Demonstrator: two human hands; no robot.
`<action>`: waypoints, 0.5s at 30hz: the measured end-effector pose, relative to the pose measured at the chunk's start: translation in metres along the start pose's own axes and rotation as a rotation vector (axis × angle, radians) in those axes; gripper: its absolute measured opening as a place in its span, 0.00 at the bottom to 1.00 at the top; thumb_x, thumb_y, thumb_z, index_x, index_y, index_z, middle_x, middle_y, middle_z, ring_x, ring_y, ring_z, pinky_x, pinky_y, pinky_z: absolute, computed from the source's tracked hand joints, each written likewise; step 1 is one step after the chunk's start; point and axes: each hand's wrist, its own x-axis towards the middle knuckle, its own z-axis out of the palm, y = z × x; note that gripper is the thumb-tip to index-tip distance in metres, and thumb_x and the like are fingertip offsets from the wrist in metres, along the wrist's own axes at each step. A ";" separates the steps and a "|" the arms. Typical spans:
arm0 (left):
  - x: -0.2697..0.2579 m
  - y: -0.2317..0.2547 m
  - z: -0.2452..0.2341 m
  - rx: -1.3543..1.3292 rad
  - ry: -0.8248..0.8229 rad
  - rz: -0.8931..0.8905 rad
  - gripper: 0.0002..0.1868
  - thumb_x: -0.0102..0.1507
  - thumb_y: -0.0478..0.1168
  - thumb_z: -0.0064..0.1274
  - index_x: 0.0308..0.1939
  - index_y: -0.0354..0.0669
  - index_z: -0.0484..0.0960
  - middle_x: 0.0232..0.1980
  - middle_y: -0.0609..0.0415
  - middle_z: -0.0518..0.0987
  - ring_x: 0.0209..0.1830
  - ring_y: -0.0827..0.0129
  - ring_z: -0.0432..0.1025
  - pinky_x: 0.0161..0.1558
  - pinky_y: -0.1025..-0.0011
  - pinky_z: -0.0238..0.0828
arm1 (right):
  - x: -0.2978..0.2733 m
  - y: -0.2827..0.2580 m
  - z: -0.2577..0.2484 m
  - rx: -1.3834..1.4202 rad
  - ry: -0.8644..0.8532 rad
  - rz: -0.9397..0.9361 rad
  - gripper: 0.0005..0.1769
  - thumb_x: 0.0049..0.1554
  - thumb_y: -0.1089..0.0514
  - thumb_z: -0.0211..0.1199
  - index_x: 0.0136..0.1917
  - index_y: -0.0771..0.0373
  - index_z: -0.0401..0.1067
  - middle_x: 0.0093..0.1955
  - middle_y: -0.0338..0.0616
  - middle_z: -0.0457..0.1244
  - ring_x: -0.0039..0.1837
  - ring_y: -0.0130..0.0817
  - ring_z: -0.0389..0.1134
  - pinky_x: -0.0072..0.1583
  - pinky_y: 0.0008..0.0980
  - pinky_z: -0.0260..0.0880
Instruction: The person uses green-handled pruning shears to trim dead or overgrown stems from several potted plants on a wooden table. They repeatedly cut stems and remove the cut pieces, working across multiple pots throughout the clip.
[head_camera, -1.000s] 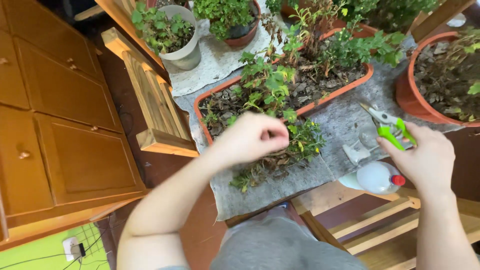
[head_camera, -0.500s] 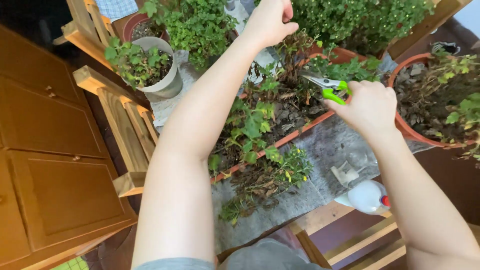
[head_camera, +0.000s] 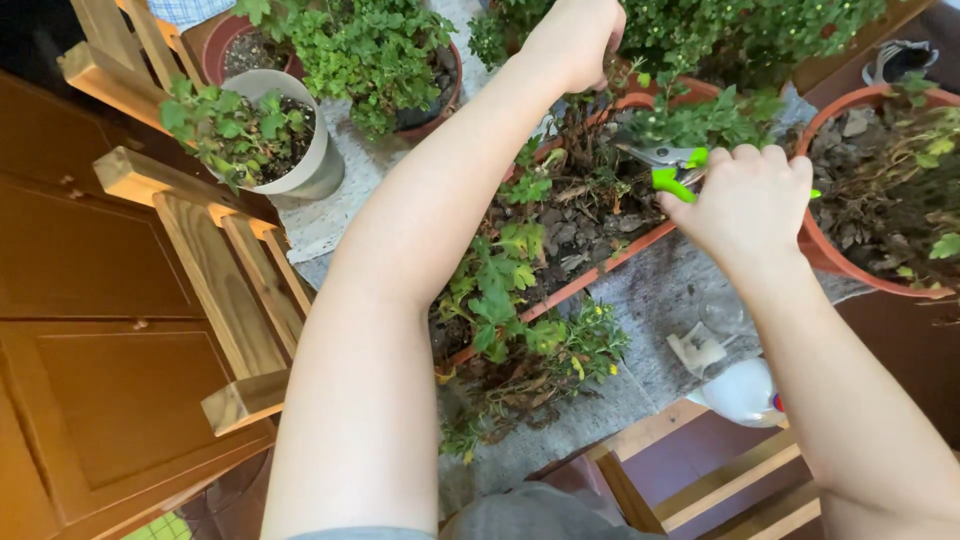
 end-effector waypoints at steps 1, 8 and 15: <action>0.001 -0.004 0.004 -0.013 0.035 0.047 0.10 0.58 0.39 0.70 0.35 0.47 0.82 0.34 0.57 0.80 0.30 0.62 0.73 0.29 0.62 0.72 | 0.000 -0.002 0.001 0.025 0.027 -0.014 0.40 0.54 0.16 0.55 0.51 0.52 0.80 0.48 0.40 0.72 0.55 0.43 0.72 0.55 0.44 0.65; -0.019 0.015 -0.035 -0.005 -0.091 0.011 0.32 0.53 0.47 0.75 0.60 0.59 0.81 0.41 0.64 0.83 0.49 0.58 0.75 0.58 0.44 0.62 | 0.001 -0.011 0.011 0.041 0.081 -0.011 0.41 0.57 0.15 0.55 0.50 0.54 0.80 0.48 0.41 0.72 0.53 0.43 0.71 0.53 0.43 0.63; -0.003 0.015 -0.006 0.097 0.045 0.142 0.13 0.57 0.55 0.73 0.26 0.58 0.88 0.27 0.68 0.81 0.35 0.62 0.75 0.45 0.45 0.67 | 0.006 -0.017 0.022 0.092 0.098 0.001 0.41 0.58 0.16 0.56 0.51 0.56 0.79 0.48 0.42 0.71 0.53 0.44 0.71 0.53 0.44 0.64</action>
